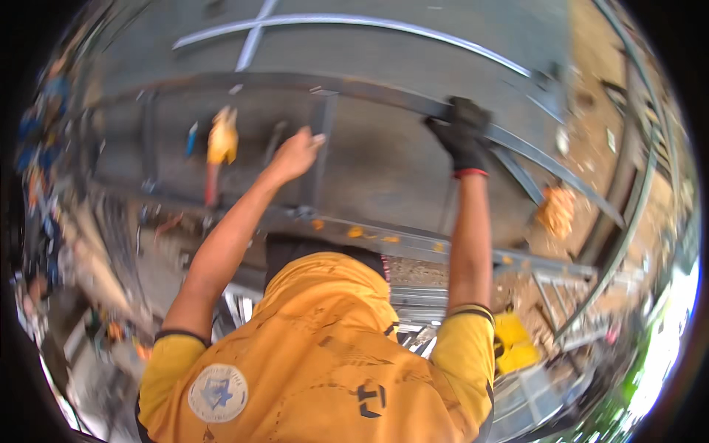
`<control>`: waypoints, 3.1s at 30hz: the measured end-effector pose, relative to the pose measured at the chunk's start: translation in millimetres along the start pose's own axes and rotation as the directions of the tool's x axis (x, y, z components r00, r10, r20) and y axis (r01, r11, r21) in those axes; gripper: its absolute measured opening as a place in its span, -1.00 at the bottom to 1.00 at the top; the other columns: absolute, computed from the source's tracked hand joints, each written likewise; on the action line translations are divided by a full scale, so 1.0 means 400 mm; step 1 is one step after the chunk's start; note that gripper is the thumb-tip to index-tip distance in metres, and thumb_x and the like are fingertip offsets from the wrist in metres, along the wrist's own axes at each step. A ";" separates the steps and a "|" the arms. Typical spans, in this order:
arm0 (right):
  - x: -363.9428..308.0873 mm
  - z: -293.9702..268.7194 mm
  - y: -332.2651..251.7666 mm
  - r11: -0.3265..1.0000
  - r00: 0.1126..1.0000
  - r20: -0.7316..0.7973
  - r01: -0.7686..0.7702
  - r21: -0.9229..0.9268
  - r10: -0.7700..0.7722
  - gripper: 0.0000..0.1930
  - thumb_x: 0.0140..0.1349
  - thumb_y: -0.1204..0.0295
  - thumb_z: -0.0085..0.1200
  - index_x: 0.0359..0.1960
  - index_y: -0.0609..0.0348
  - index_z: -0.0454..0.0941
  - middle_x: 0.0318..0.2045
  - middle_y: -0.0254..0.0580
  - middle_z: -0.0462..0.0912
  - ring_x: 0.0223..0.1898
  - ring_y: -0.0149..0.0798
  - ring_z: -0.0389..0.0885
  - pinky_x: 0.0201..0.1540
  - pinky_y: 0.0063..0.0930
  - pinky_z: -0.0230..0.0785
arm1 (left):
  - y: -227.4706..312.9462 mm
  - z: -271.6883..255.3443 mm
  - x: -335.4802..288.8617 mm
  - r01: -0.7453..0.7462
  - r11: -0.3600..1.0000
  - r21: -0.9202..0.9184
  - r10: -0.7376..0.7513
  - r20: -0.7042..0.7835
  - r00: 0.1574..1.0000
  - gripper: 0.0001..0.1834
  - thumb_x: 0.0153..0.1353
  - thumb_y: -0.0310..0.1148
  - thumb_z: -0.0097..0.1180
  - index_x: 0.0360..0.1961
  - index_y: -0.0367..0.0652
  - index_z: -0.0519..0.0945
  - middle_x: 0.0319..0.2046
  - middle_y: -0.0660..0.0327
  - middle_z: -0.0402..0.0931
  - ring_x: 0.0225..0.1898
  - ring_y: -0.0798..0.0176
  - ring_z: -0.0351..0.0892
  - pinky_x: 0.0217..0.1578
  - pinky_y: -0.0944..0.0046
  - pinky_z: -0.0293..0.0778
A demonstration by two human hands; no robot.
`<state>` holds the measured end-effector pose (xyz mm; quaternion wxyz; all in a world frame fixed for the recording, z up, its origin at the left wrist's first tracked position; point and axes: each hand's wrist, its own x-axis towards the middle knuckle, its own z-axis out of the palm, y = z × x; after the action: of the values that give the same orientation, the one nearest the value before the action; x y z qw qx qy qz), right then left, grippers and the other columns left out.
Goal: Welding and measuring metal frames to assemble an industrial structure.
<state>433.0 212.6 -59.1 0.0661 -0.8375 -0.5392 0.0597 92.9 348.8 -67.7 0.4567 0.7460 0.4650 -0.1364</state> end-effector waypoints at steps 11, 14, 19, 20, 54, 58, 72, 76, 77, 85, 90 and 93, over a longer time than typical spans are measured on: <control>-0.117 -0.015 -0.095 0.861 0.954 -0.149 -0.161 0.483 0.262 -0.25 -0.01 -0.08 0.33 0.21 -0.05 0.45 0.19 -0.10 0.52 0.32 -0.03 0.36 0.45 0.11 -0.07 | -0.174 0.027 0.031 -0.102 0.981 -0.165 0.085 -0.105 0.991 -0.46 0.48 -0.10 -0.08 0.15 -0.43 0.44 0.07 -0.26 0.51 0.14 -0.21 0.48 0.16 0.04 0.32; -0.274 -0.031 -0.132 0.844 0.879 -0.285 -0.208 0.494 0.383 -0.33 0.05 -0.02 0.29 0.19 -0.03 0.46 0.16 -0.07 0.52 0.31 -0.03 0.38 0.44 0.05 -0.01 | -0.183 0.038 0.032 -0.097 0.974 -0.204 0.064 -0.162 0.985 -0.42 0.46 -0.08 -0.04 0.18 -0.45 0.44 0.09 -0.25 0.52 0.14 -0.23 0.49 0.17 0.04 0.34; -0.574 -0.031 -0.136 0.758 0.795 -0.190 -0.432 0.488 0.576 -0.43 0.07 0.04 0.25 0.11 -0.01 0.52 0.12 -0.09 0.56 0.31 -0.03 0.37 0.48 0.01 -0.05 | -0.134 0.046 -0.071 -0.087 0.993 -0.080 0.059 -0.300 0.952 -0.39 0.45 -0.14 -0.03 0.26 -0.52 0.35 0.19 -0.30 0.42 0.24 -0.26 0.40 0.25 0.01 0.29; -0.629 -0.026 -0.131 0.763 0.784 -0.200 -0.455 0.459 0.588 -0.43 0.06 0.04 0.25 0.10 -0.02 0.53 0.13 -0.11 0.55 0.32 -0.02 0.36 0.48 0.03 -0.05 | -0.091 0.052 -0.115 -0.097 0.992 -0.086 0.064 -0.331 0.941 -0.41 0.45 -0.17 -0.01 0.26 -0.52 0.35 0.20 -0.31 0.40 0.24 -0.28 0.39 0.25 0.00 0.28; -1.237 -0.166 0.060 0.808 0.793 -0.299 -0.368 0.459 0.531 -0.59 0.12 0.21 0.22 -0.02 0.09 0.59 -0.18 -0.07 0.69 -0.02 -0.05 0.61 0.19 -0.13 0.30 | 0.086 0.396 -0.628 -0.398 0.915 -0.062 0.345 -0.389 0.854 -0.59 0.41 -0.32 0.05 0.09 -0.50 0.50 -0.03 -0.19 0.58 0.01 -0.07 0.59 0.07 0.11 0.45; -1.310 -0.208 0.108 0.889 0.907 -0.225 -0.253 0.381 0.355 -0.62 0.12 0.22 0.21 -0.05 0.10 0.61 -0.19 -0.07 0.70 -0.06 -0.04 0.63 0.16 -0.14 0.32 | -0.052 0.506 -0.695 -0.389 0.889 -0.242 0.212 -0.536 0.818 -0.60 0.42 -0.31 0.04 0.07 -0.49 0.52 -0.06 -0.18 0.60 -0.01 -0.06 0.60 0.06 0.10 0.45; -1.588 -0.301 0.313 0.912 0.922 -0.195 -0.265 0.313 0.334 -0.63 0.20 0.14 0.15 -0.02 0.00 0.64 -0.15 -0.07 0.72 -0.03 0.00 0.63 0.27 0.00 0.21 | -0.104 0.843 -0.880 -0.190 0.963 -0.194 0.090 -0.430 0.898 -0.59 0.39 -0.32 0.06 0.08 -0.47 0.53 -0.01 -0.17 0.61 0.02 -0.06 0.61 0.09 0.09 0.45; -1.641 -0.315 0.435 0.888 0.882 -0.218 -0.346 0.303 0.418 -0.63 0.20 0.13 0.16 -0.01 -0.02 0.64 -0.13 -0.07 0.72 0.00 0.01 0.63 0.32 0.02 0.17 | 0.105 0.867 -0.848 -0.332 0.927 -0.174 0.214 -0.481 0.850 -0.61 0.40 -0.34 0.05 0.10 -0.46 0.53 -0.01 -0.14 0.61 0.02 -0.03 0.61 0.12 0.12 0.44; -1.653 -0.320 0.471 0.886 0.881 -0.218 -0.347 0.306 0.420 -0.63 0.20 0.13 0.16 -0.01 -0.02 0.64 -0.13 -0.07 0.72 0.00 0.01 0.63 0.32 0.02 0.17 | 0.154 0.876 -0.834 -0.331 0.928 -0.170 0.215 -0.480 0.850 -0.61 0.40 -0.34 0.05 0.10 -0.46 0.53 -0.01 -0.14 0.61 0.02 -0.03 0.61 0.12 0.12 0.44; -1.801 -0.273 0.844 0.813 0.762 -0.345 -0.389 0.433 0.548 -0.67 0.20 0.17 0.20 -0.07 0.04 0.67 -0.17 -0.01 0.72 -0.10 0.04 0.66 0.20 -0.02 0.30 | 0.565 1.038 -0.756 -0.471 0.858 -0.205 0.347 -0.445 0.825 -0.63 0.39 -0.38 0.05 0.10 -0.44 0.53 -0.04 -0.05 0.62 0.00 0.10 0.59 0.12 0.17 0.43; -1.902 -0.288 1.117 0.689 0.717 -0.207 -0.485 0.538 0.666 -0.65 0.19 0.15 0.20 -0.08 0.06 0.68 -0.18 0.00 0.72 -0.10 0.04 0.67 0.12 -0.10 0.40 | 1.007 1.294 -0.793 -0.499 0.864 -0.072 0.465 -0.267 0.844 -0.63 0.36 -0.38 0.09 0.09 -0.40 0.54 -0.04 -0.01 0.63 -0.01 0.14 0.60 0.10 0.19 0.44; -1.922 -0.319 1.260 0.648 0.668 -0.217 -0.504 0.571 0.711 -0.64 0.19 0.15 0.18 -0.06 0.05 0.68 -0.17 -0.02 0.73 -0.09 0.04 0.67 0.08 -0.12 0.43 | 1.267 1.460 -0.849 -0.661 0.748 0.058 0.663 -0.021 0.748 -0.65 0.30 -0.39 0.15 0.05 -0.36 0.57 -0.05 0.00 0.63 0.02 0.09 0.60 0.11 0.19 0.43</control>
<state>589.9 -700.1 0.4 0.3546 -0.9213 -0.1580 0.0228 456.8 -392.9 108.2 0.4482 0.8755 0.1765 0.0386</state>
